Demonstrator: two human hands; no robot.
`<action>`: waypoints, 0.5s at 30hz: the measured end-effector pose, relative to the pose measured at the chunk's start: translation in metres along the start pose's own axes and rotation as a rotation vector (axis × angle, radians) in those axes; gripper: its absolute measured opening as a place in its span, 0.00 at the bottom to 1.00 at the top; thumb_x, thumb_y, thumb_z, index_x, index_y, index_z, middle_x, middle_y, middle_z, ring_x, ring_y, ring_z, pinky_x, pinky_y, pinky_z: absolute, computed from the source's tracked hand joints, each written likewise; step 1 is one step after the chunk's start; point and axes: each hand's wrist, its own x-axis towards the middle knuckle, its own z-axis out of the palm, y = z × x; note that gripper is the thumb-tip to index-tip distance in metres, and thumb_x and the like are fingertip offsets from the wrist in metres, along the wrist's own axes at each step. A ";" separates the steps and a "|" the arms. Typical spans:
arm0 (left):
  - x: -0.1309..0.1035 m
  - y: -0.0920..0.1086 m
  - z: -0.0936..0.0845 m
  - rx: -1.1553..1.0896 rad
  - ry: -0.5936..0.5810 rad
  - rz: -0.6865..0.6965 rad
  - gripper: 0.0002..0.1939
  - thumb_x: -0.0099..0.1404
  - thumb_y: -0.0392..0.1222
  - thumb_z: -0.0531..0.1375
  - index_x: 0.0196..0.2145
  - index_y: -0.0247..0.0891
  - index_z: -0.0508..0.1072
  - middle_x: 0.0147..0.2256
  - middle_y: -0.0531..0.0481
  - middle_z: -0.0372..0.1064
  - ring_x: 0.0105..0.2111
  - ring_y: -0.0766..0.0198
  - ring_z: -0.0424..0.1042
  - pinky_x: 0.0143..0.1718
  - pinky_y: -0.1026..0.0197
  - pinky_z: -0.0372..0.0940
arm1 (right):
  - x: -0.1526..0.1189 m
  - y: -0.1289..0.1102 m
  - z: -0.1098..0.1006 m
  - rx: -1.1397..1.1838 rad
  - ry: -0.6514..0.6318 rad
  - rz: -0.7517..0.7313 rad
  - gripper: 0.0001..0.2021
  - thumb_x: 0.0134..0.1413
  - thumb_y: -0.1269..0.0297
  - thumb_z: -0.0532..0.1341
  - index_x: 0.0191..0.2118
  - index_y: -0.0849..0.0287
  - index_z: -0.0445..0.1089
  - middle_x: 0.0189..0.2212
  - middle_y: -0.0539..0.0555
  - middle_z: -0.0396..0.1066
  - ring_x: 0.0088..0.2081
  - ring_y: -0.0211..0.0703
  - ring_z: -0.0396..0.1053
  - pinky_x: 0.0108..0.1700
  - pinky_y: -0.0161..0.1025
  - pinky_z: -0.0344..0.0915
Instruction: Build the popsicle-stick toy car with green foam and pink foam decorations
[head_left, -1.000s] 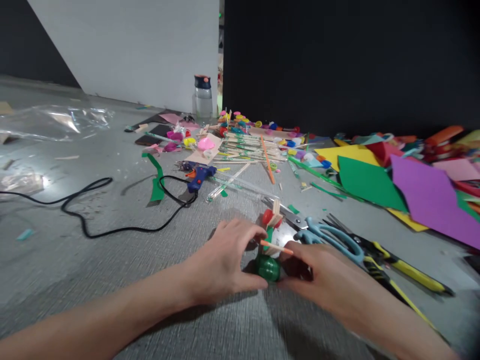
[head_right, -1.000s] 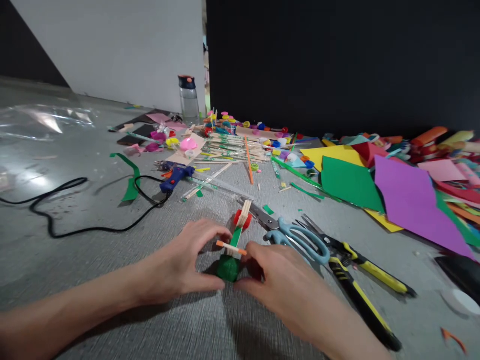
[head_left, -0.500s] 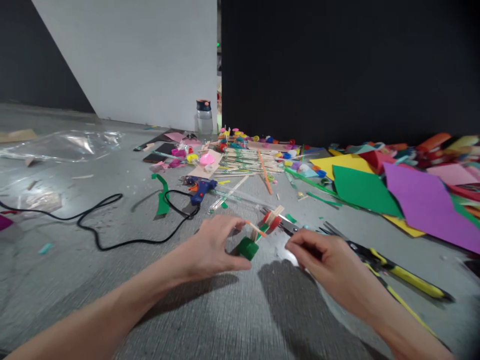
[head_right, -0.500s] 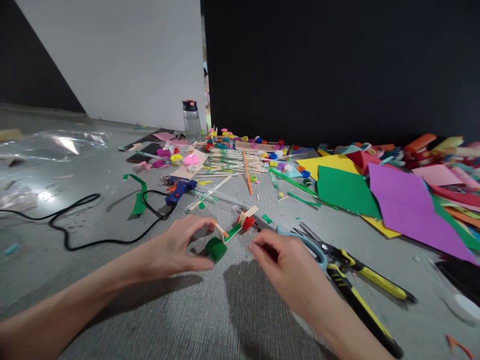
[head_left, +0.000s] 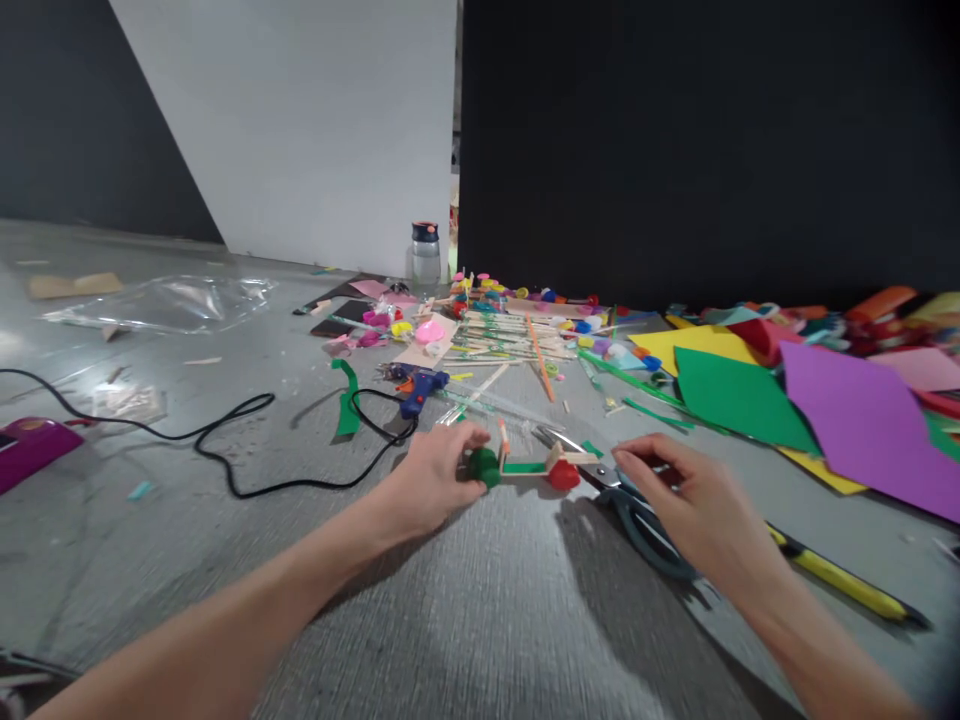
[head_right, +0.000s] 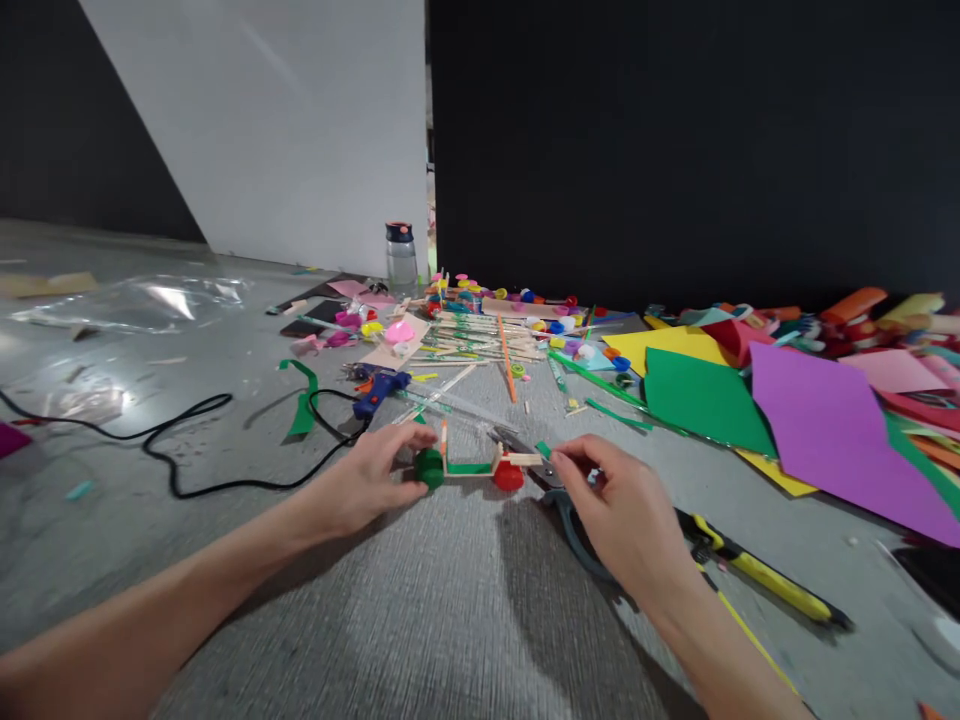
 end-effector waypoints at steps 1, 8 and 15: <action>0.002 -0.003 -0.003 -0.026 0.004 -0.002 0.19 0.56 0.34 0.62 0.47 0.39 0.71 0.51 0.42 0.73 0.52 0.49 0.70 0.57 0.43 0.61 | 0.001 0.001 -0.001 0.002 0.018 0.002 0.15 0.61 0.49 0.57 0.36 0.54 0.74 0.34 0.51 0.76 0.32 0.47 0.70 0.33 0.40 0.60; 0.009 -0.018 -0.009 -0.157 -0.012 0.065 0.25 0.60 0.34 0.59 0.56 0.37 0.68 0.57 0.39 0.70 0.58 0.50 0.69 0.62 0.46 0.59 | 0.004 0.006 -0.003 0.014 0.041 0.012 0.16 0.60 0.49 0.58 0.35 0.56 0.74 0.32 0.53 0.76 0.30 0.48 0.70 0.30 0.41 0.60; 0.012 -0.012 -0.015 -0.173 0.221 0.001 0.13 0.65 0.33 0.52 0.44 0.37 0.73 0.45 0.44 0.76 0.46 0.57 0.73 0.49 0.53 0.66 | 0.008 0.016 0.000 0.037 0.064 0.008 0.16 0.59 0.49 0.57 0.35 0.56 0.74 0.31 0.52 0.75 0.30 0.47 0.69 0.31 0.40 0.61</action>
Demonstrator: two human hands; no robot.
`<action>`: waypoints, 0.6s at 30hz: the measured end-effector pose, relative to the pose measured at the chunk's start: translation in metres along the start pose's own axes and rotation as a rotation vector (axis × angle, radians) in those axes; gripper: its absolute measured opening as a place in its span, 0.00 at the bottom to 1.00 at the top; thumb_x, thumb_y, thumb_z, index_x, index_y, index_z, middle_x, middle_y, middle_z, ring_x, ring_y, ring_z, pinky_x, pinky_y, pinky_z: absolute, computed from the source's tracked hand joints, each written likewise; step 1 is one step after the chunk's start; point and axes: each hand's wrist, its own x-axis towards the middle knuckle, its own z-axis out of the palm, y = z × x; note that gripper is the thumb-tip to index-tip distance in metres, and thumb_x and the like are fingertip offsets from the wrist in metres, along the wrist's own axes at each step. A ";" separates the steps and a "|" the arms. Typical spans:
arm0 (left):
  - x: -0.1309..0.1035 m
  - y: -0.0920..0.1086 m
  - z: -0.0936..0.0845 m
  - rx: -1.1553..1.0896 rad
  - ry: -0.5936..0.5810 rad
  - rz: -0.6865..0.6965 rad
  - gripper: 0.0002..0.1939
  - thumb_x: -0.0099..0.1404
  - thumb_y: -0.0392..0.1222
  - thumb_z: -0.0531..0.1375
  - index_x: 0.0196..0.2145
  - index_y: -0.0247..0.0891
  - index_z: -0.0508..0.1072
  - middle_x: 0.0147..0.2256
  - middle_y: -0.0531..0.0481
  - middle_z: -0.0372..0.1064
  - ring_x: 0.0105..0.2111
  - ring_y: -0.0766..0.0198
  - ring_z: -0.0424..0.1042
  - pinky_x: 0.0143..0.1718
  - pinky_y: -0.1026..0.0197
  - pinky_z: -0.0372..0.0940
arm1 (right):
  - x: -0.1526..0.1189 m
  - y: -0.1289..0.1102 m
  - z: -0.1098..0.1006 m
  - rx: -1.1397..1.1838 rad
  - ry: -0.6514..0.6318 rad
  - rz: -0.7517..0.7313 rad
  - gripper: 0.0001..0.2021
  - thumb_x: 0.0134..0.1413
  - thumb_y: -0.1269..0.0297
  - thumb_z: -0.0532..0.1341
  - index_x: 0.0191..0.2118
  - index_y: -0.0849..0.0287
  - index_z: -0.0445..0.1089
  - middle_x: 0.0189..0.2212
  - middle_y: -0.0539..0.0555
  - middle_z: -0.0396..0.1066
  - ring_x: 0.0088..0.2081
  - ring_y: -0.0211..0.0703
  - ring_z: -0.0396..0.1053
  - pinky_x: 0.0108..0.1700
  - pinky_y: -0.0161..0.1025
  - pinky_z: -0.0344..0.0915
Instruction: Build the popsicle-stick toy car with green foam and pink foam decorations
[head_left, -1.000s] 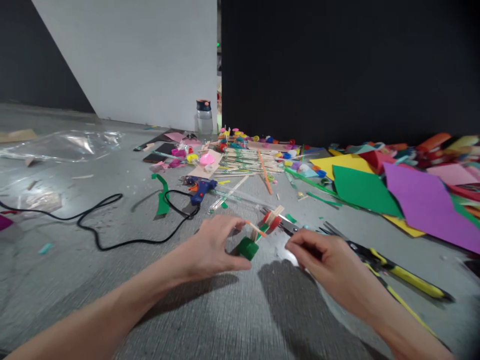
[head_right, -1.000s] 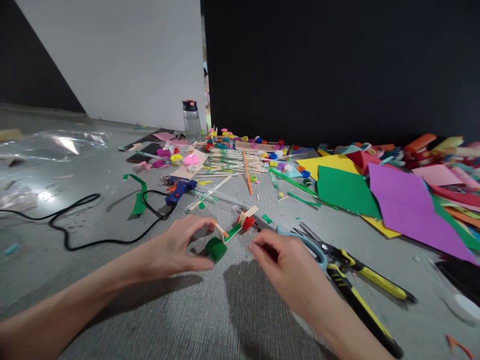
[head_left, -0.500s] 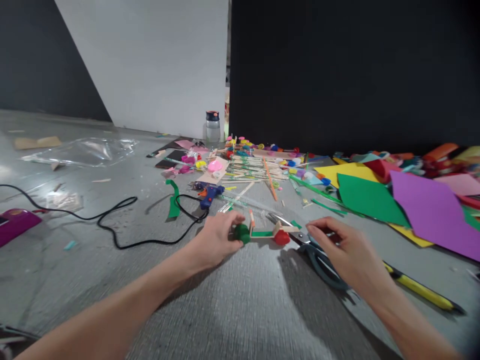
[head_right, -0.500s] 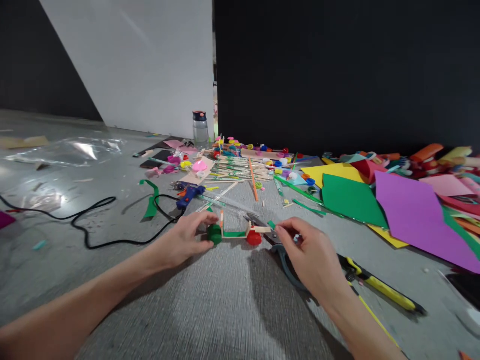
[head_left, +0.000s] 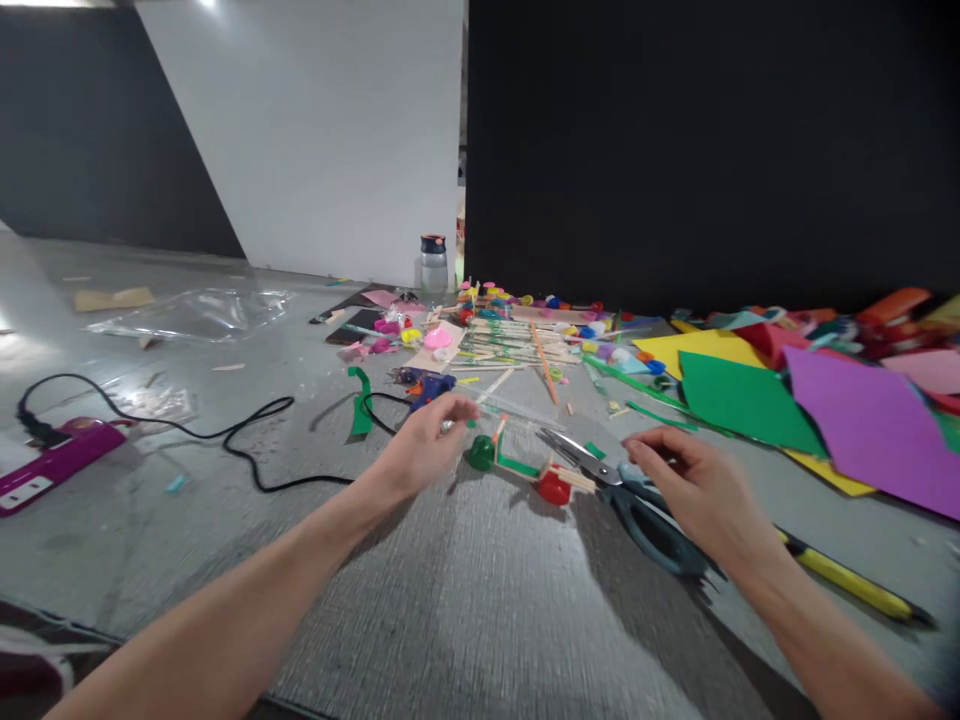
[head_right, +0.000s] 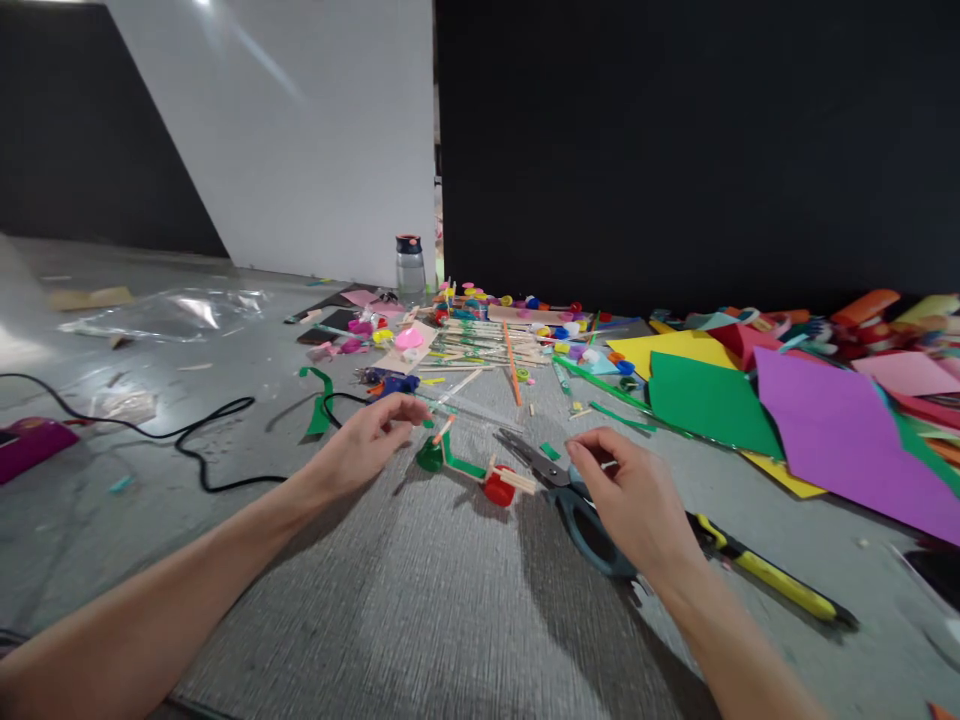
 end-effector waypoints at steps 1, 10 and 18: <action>0.001 0.001 0.000 -0.008 0.039 -0.008 0.10 0.67 0.36 0.52 0.40 0.37 0.73 0.41 0.45 0.76 0.41 0.58 0.74 0.45 0.55 0.67 | 0.001 0.001 0.000 0.005 0.003 0.001 0.17 0.59 0.48 0.57 0.35 0.56 0.74 0.31 0.52 0.75 0.30 0.47 0.69 0.31 0.40 0.61; -0.004 -0.004 0.009 0.041 0.007 0.105 0.15 0.61 0.36 0.59 0.46 0.37 0.75 0.48 0.42 0.75 0.50 0.55 0.72 0.54 0.52 0.64 | 0.002 -0.003 0.001 0.024 -0.001 -0.041 0.17 0.58 0.49 0.56 0.32 0.56 0.73 0.27 0.50 0.73 0.28 0.46 0.67 0.30 0.40 0.59; -0.006 0.002 0.024 0.104 0.028 0.158 0.15 0.59 0.44 0.66 0.44 0.40 0.74 0.45 0.45 0.75 0.49 0.52 0.71 0.56 0.47 0.60 | 0.001 -0.002 0.005 0.030 -0.006 -0.106 0.17 0.60 0.50 0.56 0.31 0.56 0.73 0.27 0.52 0.74 0.27 0.46 0.66 0.30 0.41 0.58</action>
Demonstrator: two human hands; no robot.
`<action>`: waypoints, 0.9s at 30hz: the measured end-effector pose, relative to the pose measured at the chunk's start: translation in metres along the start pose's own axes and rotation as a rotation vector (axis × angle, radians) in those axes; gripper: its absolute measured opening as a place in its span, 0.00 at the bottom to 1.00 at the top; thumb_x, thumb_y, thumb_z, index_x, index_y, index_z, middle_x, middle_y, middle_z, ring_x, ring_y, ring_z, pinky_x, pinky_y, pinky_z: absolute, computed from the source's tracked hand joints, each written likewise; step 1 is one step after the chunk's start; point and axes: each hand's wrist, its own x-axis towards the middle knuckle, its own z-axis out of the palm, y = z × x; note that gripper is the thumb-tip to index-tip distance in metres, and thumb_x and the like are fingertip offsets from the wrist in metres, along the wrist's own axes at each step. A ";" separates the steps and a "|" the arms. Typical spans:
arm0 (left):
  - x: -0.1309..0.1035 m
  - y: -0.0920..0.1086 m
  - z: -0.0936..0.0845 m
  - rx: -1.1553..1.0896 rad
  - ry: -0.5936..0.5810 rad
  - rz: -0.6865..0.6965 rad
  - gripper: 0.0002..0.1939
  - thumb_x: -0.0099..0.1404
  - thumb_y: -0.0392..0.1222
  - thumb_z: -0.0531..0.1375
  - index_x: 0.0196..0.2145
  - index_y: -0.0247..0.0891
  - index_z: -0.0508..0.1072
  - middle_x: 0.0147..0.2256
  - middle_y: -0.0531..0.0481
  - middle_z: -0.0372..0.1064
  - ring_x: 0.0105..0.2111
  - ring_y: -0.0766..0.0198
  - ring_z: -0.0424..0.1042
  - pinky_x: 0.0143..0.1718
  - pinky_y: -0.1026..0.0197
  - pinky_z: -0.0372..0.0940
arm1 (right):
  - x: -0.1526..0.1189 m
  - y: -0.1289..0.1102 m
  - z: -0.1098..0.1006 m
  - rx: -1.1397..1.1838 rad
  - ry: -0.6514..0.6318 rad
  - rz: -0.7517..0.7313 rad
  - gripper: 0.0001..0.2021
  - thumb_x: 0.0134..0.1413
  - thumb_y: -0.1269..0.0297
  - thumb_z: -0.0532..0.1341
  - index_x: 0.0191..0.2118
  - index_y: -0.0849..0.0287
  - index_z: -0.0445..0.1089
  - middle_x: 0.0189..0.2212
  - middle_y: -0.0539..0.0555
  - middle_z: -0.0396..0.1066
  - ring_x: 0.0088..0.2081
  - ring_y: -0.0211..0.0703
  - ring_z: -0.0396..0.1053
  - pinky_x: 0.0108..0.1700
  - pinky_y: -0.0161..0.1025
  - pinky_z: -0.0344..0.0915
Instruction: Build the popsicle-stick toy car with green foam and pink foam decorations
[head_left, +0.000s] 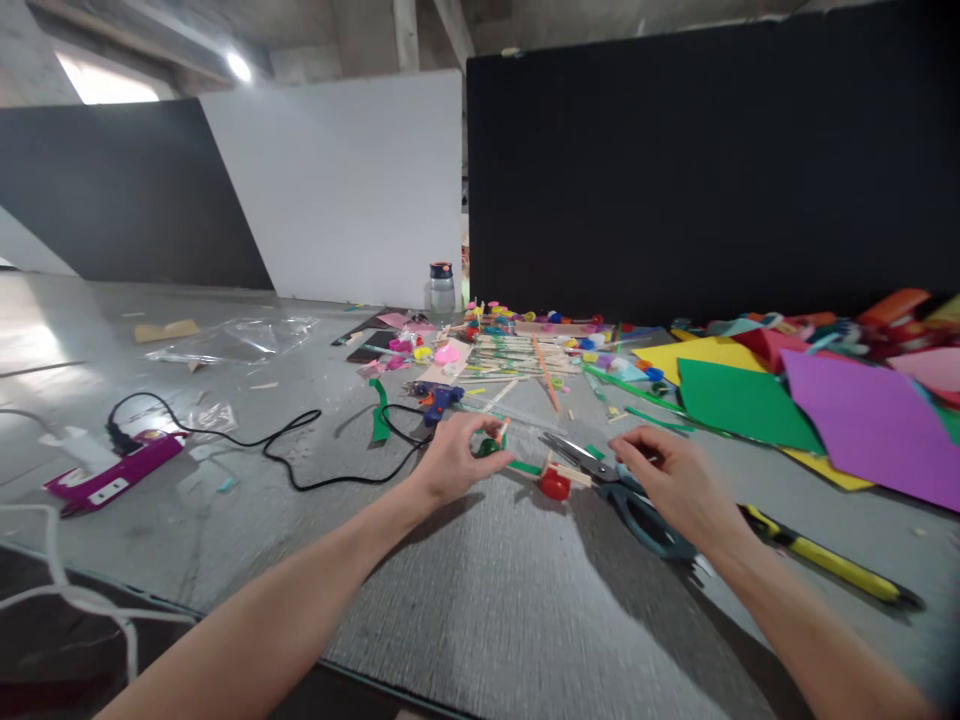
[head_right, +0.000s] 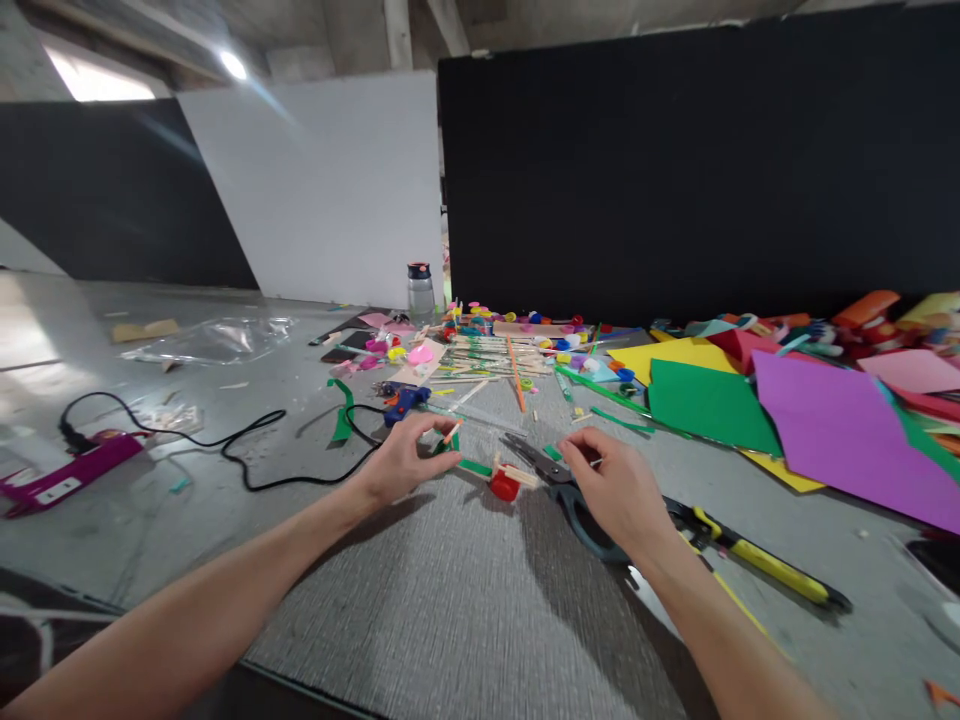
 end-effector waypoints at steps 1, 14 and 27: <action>0.000 0.001 0.003 0.008 0.008 -0.002 0.15 0.59 0.45 0.66 0.43 0.40 0.74 0.45 0.44 0.75 0.49 0.51 0.70 0.56 0.46 0.60 | 0.000 0.001 0.001 0.000 -0.004 -0.006 0.16 0.61 0.51 0.56 0.32 0.56 0.73 0.28 0.52 0.74 0.28 0.46 0.67 0.31 0.41 0.58; 0.005 -0.014 -0.009 -0.106 -0.196 0.010 0.10 0.60 0.43 0.65 0.38 0.37 0.74 0.41 0.48 0.72 0.42 0.58 0.69 0.48 0.57 0.63 | -0.002 -0.006 -0.004 -0.014 -0.040 -0.034 0.16 0.62 0.52 0.56 0.32 0.56 0.73 0.28 0.52 0.73 0.28 0.45 0.66 0.31 0.40 0.58; 0.004 -0.015 0.005 -0.129 -0.147 -0.045 0.22 0.53 0.41 0.69 0.46 0.37 0.75 0.45 0.45 0.75 0.46 0.53 0.71 0.53 0.50 0.63 | 0.000 -0.001 -0.008 -0.015 0.119 -0.071 0.12 0.64 0.55 0.57 0.36 0.56 0.72 0.29 0.53 0.73 0.27 0.46 0.66 0.30 0.41 0.59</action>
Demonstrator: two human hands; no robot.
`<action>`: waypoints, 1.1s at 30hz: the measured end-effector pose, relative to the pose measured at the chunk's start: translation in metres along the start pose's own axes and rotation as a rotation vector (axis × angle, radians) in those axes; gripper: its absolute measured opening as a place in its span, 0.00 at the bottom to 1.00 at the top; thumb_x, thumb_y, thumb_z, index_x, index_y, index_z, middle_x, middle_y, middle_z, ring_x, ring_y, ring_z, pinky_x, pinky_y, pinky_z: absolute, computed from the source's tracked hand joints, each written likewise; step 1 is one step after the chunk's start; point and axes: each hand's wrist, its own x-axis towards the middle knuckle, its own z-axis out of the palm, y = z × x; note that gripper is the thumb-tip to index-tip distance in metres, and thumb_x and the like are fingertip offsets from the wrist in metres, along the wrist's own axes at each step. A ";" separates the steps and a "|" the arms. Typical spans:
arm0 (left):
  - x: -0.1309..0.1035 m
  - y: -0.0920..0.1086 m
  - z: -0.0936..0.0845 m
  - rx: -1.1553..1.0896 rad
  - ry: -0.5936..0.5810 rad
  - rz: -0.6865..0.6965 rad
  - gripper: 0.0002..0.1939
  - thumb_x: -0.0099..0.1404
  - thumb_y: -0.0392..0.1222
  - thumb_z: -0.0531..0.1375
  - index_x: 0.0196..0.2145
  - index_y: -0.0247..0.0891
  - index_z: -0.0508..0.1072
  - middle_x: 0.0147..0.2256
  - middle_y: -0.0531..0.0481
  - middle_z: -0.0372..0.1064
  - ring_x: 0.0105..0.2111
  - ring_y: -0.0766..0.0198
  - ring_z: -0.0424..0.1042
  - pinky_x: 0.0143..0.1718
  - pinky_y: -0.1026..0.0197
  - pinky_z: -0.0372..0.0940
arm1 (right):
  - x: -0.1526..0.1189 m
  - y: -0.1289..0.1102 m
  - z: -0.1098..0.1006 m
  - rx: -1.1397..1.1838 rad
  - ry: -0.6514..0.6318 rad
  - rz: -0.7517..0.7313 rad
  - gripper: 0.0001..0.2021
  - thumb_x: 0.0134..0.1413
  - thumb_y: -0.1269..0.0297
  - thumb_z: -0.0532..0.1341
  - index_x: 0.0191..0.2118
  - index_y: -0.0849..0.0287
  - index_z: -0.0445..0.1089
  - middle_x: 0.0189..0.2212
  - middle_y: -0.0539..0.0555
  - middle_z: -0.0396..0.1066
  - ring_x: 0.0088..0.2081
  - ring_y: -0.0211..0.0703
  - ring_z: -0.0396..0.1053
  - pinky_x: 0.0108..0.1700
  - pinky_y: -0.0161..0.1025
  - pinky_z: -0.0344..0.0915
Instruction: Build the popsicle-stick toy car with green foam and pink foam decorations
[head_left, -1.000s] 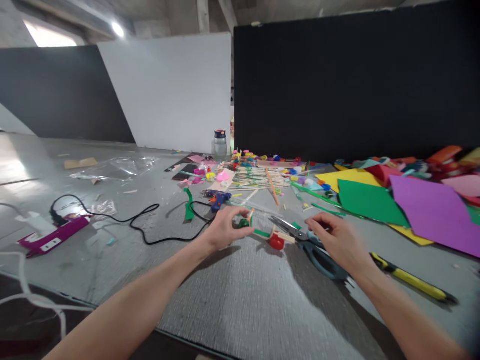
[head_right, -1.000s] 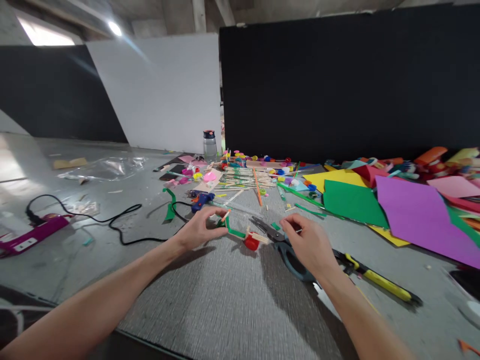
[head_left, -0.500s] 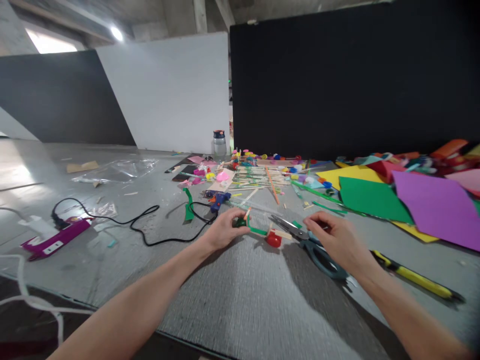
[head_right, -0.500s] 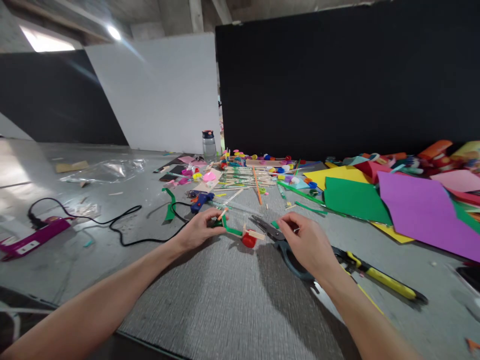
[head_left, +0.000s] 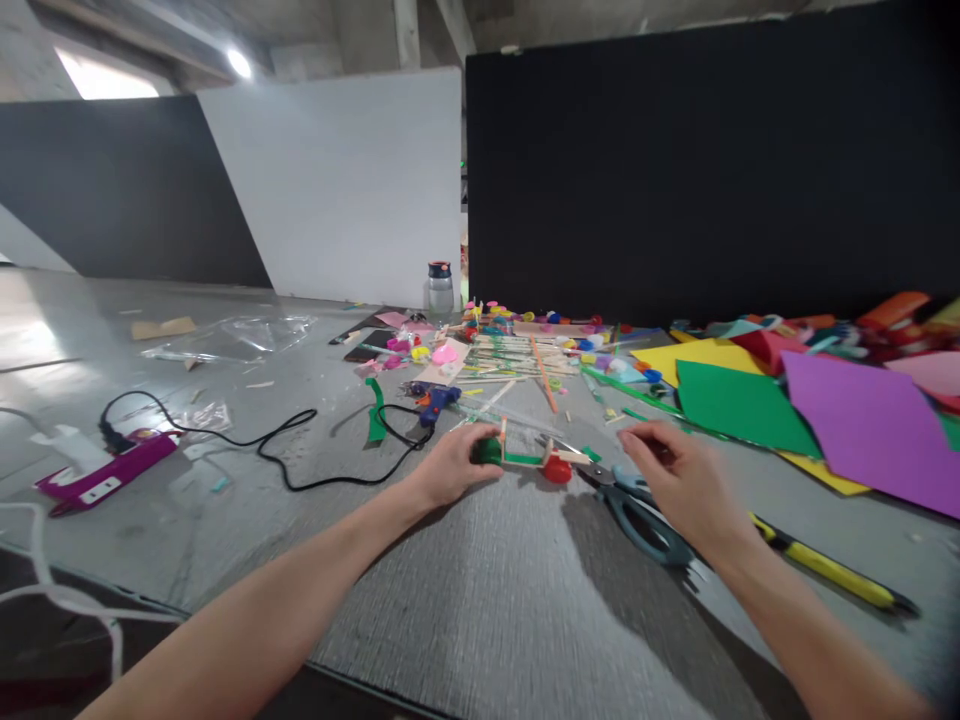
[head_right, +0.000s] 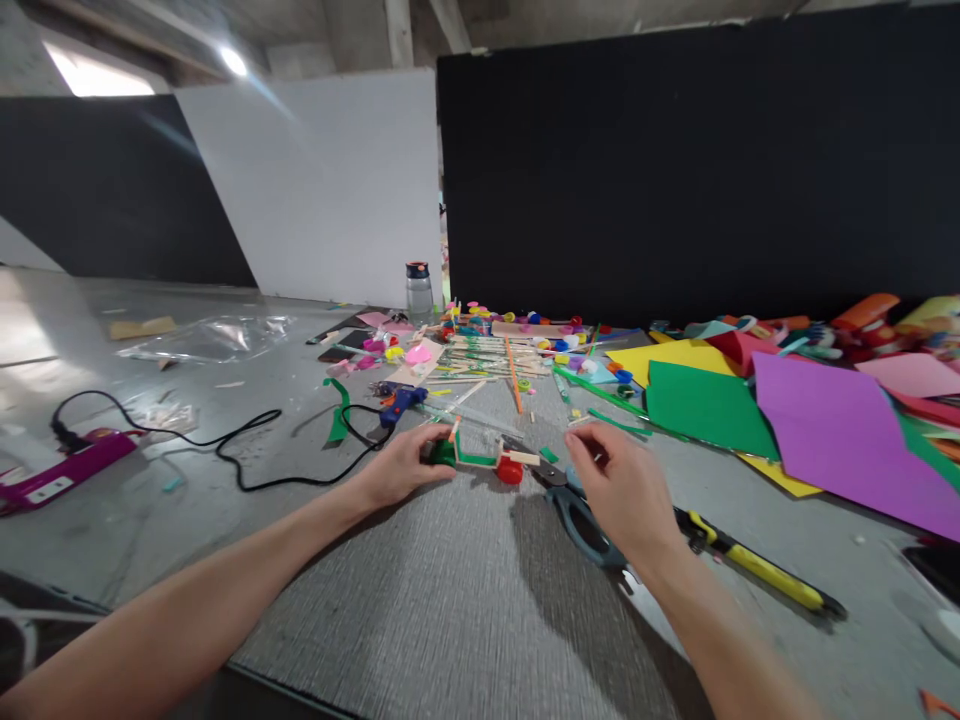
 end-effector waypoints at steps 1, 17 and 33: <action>0.000 0.001 0.001 -0.014 0.011 0.008 0.25 0.52 0.42 0.71 0.48 0.38 0.74 0.47 0.45 0.75 0.47 0.53 0.72 0.54 0.51 0.64 | -0.002 -0.005 -0.001 0.015 0.028 -0.012 0.12 0.65 0.55 0.56 0.39 0.57 0.72 0.31 0.54 0.73 0.28 0.46 0.67 0.31 0.41 0.60; 0.005 -0.027 -0.023 0.096 0.317 0.005 0.11 0.65 0.44 0.59 0.26 0.38 0.74 0.23 0.53 0.70 0.25 0.64 0.69 0.29 0.64 0.62 | -0.077 -0.077 0.055 0.041 -0.683 -0.584 0.08 0.67 0.76 0.56 0.41 0.58 0.71 0.34 0.50 0.74 0.35 0.43 0.72 0.38 0.37 0.61; 0.012 -0.034 -0.040 0.340 0.832 0.212 0.08 0.63 0.34 0.62 0.41 0.39 0.70 0.41 0.45 0.72 0.46 0.55 0.70 0.50 0.52 0.66 | -0.068 -0.076 0.057 0.098 -0.687 -0.469 0.05 0.64 0.76 0.64 0.38 0.59 0.74 0.33 0.48 0.75 0.37 0.43 0.73 0.39 0.38 0.65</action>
